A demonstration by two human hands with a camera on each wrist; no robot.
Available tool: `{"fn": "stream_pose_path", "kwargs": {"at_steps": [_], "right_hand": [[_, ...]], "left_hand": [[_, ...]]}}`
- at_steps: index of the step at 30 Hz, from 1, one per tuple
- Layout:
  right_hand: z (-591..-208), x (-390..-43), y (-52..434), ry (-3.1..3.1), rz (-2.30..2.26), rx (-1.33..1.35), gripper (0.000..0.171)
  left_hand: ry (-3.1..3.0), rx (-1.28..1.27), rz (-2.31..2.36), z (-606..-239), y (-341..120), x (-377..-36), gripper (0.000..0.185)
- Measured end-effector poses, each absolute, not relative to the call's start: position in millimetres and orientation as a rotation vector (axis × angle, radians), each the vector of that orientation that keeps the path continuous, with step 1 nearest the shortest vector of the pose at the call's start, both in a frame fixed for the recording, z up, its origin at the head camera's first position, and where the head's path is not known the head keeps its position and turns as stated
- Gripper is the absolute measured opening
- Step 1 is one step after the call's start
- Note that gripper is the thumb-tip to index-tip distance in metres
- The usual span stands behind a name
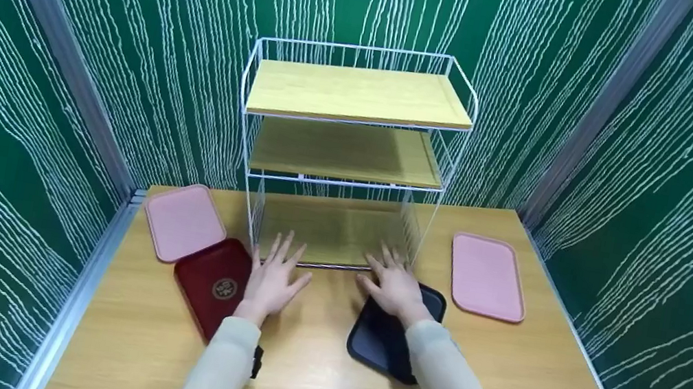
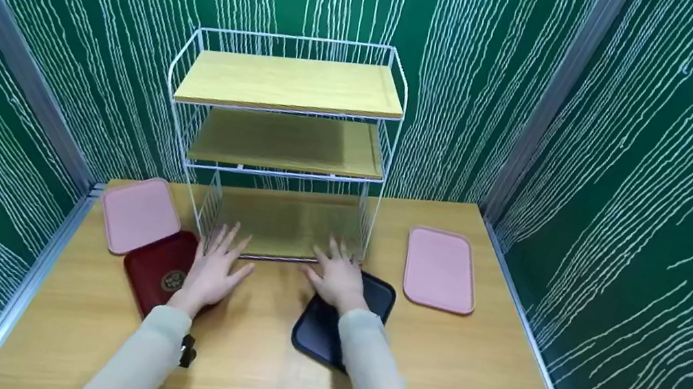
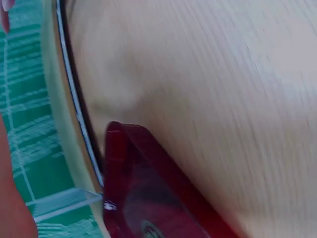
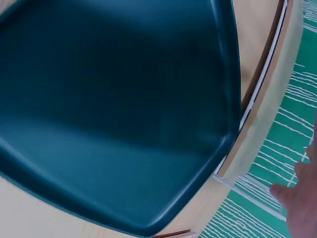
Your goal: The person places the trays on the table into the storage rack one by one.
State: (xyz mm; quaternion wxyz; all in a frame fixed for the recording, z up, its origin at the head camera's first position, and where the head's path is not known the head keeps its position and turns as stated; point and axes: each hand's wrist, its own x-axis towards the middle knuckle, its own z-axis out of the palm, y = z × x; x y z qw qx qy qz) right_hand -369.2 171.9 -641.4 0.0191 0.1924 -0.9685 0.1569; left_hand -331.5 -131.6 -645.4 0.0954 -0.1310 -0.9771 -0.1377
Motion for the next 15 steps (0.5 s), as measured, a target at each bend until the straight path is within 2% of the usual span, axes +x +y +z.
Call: {"fn": "stream_pose_path", "kwargs": {"at_steps": [10,15], "right_hand": [[-633.5,-365.1,204.1,-2.804,0.865,0.706,0.04],[-634.6,-360.7,227.9,-2.734,1.048,0.704,0.036]], "left_hand": [[-2.646,-0.443,-0.868,-610.3,-145.2,-313.3,0.049],[-2.529,-0.419,-1.059,-594.0,-149.0,-308.9,0.044]]}}
